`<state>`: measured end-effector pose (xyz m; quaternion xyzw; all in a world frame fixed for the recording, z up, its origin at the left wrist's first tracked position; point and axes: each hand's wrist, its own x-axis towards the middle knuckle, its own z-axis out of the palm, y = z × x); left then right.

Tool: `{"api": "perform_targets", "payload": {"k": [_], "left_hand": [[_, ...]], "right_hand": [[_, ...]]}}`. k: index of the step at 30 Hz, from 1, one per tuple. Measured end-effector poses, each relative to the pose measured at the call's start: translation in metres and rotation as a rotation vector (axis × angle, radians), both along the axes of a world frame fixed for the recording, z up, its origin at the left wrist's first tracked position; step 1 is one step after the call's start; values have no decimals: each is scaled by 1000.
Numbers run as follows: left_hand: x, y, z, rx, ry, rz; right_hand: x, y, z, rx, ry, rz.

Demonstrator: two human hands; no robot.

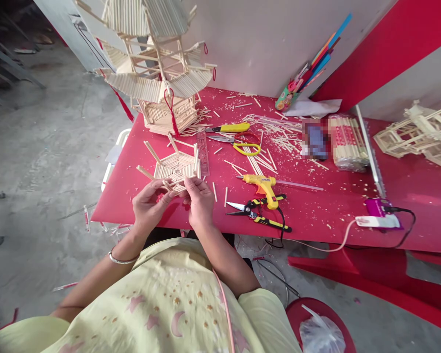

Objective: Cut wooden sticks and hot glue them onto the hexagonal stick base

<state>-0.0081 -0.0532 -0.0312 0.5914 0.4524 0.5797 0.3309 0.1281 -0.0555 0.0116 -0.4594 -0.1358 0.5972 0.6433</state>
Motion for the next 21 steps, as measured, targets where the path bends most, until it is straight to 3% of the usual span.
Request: {"api": "perform_targets", "payload": {"k": [21], "left_hand": [[0, -1, -2, -22, 0, 13]], "right_hand": [[0, 0, 0, -2, 6, 1]]}}
